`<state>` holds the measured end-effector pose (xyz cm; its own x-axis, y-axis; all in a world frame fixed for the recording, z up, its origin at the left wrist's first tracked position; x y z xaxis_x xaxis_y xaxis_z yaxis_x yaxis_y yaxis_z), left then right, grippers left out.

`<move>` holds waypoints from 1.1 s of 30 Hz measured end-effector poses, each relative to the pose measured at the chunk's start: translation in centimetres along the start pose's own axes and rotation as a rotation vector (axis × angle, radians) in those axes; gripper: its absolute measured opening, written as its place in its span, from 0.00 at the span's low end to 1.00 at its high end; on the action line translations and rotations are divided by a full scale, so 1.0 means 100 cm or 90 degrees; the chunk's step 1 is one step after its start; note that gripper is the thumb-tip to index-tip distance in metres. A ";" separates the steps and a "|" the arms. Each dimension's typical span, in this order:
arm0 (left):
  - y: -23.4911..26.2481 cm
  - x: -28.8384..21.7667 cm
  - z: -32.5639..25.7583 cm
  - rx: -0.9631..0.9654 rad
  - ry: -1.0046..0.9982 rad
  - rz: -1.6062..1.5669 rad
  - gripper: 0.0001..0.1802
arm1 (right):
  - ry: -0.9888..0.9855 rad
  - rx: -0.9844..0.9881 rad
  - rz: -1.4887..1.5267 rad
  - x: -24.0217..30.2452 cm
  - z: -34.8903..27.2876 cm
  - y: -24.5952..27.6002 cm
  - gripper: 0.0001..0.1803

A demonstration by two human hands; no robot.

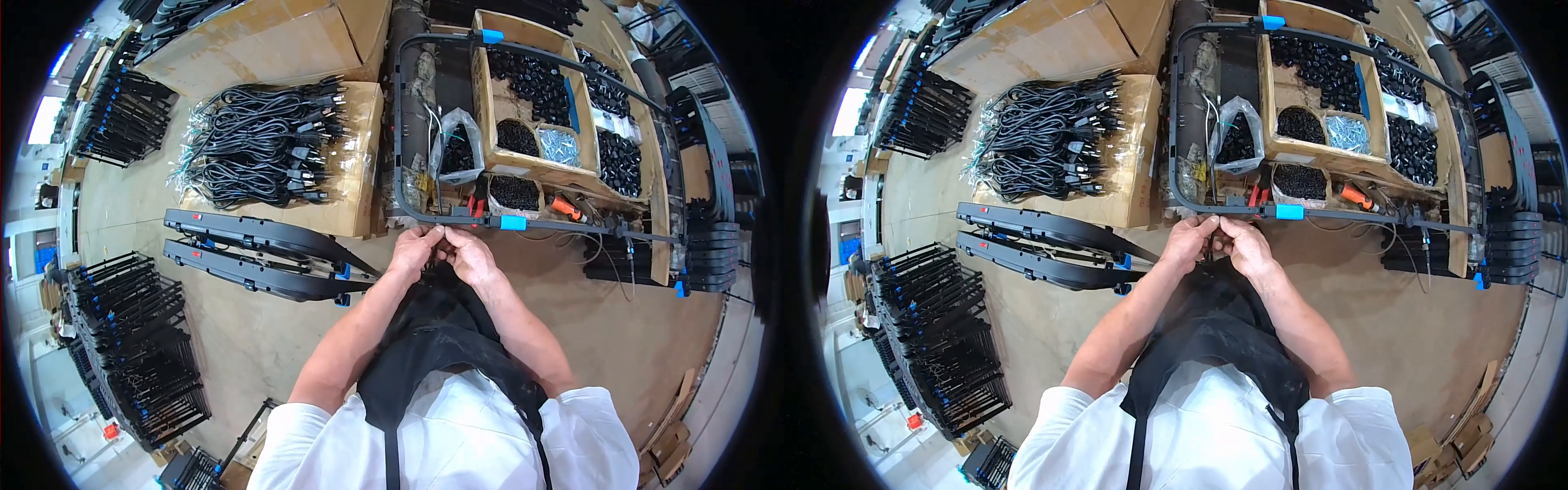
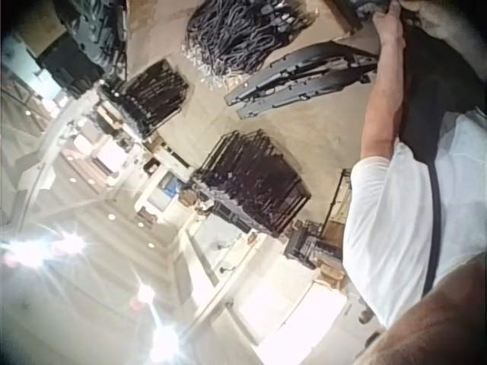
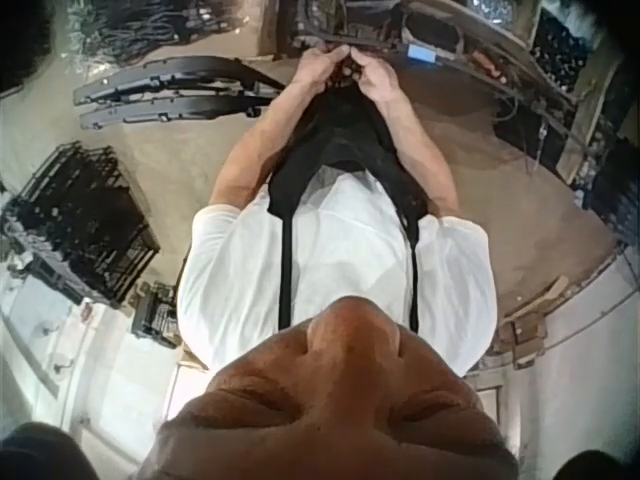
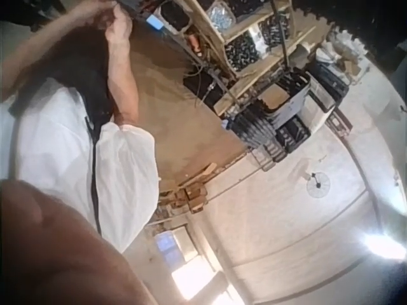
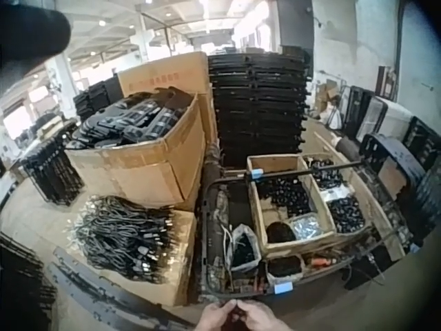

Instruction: Assemble machinery parts by connecting internal wires and fastening plastic covers with screws.

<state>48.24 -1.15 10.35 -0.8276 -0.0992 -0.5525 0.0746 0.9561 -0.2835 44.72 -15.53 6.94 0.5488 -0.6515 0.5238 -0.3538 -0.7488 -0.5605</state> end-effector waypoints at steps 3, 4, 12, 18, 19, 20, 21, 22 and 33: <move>0.007 0.005 0.007 -0.002 -0.007 0.018 0.13 | 0.020 0.011 0.016 0.005 -0.005 -0.012 0.12; 0.003 0.001 0.004 0.001 -0.008 0.018 0.13 | 0.013 0.032 -0.011 0.006 -0.007 -0.008 0.14; 0.008 0.012 -0.001 -0.097 -0.109 0.192 0.21 | 0.135 -0.020 -0.967 0.091 -0.067 -0.065 0.21; 0.005 0.025 -0.031 -0.196 -0.339 0.285 0.18 | 0.535 0.330 -1.152 0.105 -0.057 -0.113 0.16; 0.006 0.025 -0.035 -0.207 -0.402 0.281 0.18 | 0.530 0.441 -1.218 0.100 -0.050 -0.120 0.17; 0.008 0.026 -0.037 -0.214 -0.406 0.267 0.18 | 0.507 0.508 -1.332 0.093 -0.042 -0.126 0.15; 0.010 0.026 -0.039 -0.193 -0.424 0.267 0.18 | 0.505 0.521 -1.341 0.090 -0.038 -0.132 0.15; 0.011 0.028 -0.041 -0.172 -0.441 0.268 0.18 | 0.449 0.558 -1.515 0.083 -0.035 -0.135 0.12; 0.022 0.033 -0.037 -0.167 -0.400 0.281 0.17 | 0.811 0.760 -1.502 0.087 -0.039 -0.131 0.07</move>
<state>43.57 1.69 10.81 -0.2795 0.2410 -0.9294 0.1240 0.9689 0.2139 51.14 -11.86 21.35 -0.9801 0.1967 0.0278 0.0373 0.0445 0.9983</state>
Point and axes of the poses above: each hand's wrist, its own z-axis towards the middle knuckle, its own y-axis out of the back of the hand, x = y × z, the point moved 3 cm from there along z, towards the middle knuckle, and after that the axes turned 5 degrees about y, right-handed, at the moved point
